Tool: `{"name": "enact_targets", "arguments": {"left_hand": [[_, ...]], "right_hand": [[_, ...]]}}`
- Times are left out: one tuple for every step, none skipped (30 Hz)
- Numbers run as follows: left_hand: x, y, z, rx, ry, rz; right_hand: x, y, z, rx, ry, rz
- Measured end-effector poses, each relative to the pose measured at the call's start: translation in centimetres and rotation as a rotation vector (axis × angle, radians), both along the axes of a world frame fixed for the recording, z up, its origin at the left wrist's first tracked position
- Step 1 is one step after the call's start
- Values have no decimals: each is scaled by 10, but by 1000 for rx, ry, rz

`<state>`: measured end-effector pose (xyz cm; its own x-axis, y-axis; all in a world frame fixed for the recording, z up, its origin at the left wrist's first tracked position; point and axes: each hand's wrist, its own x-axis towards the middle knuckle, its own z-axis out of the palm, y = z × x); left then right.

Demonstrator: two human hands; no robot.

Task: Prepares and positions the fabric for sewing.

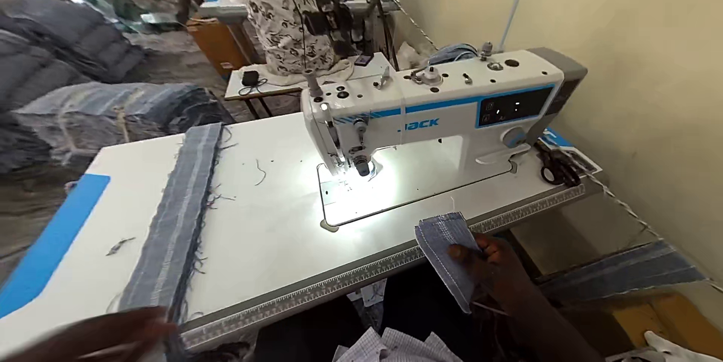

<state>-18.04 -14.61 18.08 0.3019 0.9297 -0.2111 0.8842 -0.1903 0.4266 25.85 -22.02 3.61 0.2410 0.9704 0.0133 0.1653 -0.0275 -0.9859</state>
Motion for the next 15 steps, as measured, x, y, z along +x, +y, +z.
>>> {"name": "enact_targets", "arguments": {"left_hand": [[8, 6, -38, 25, -196, -233], [38, 11, -73, 14, -355, -374], [79, 14, -98, -50, -496, -450], [123, 14, -114, -159, -639, -480], [163, 14, -121, -273, -776, -498], [197, 12, -122, -355, -911, -514], [223, 10, -119, -394, -1011, -524], [243, 8, -117, -389, -1042, -522], [258, 8, -113, -366, -1010, -527], [270, 8, -108, -389, -990, -545], [280, 8, -102, -443, -982, -558], [287, 8, -96, -475, -957, -564], [294, 8, -92, -477, -923, -567], [299, 8, -87, -462, -893, -565], [305, 7, -84, -442, -882, -555]], "right_hand": [[-2, -3, 5, 18, 2, 4], [-2, -7, 9, 43, 5, 12], [-3, -11, 13, 72, 8, 23], [-3, -16, 17, 91, 13, 30], [-2, -21, 19, 101, 15, 37], [0, -28, 21, 106, 11, 41], [3, -35, 21, 110, -4, 43], [8, -43, 21, 108, -16, 43], [13, -51, 22, 98, -28, 29], [19, -60, 22, 83, -34, -5], [25, -67, 22, 68, -44, -55], [33, -74, 21, 58, -51, -106], [41, -81, 20, 55, -51, -156], [49, -86, 19, 58, -39, -212], [57, -90, 18, 72, -33, -265]]}}
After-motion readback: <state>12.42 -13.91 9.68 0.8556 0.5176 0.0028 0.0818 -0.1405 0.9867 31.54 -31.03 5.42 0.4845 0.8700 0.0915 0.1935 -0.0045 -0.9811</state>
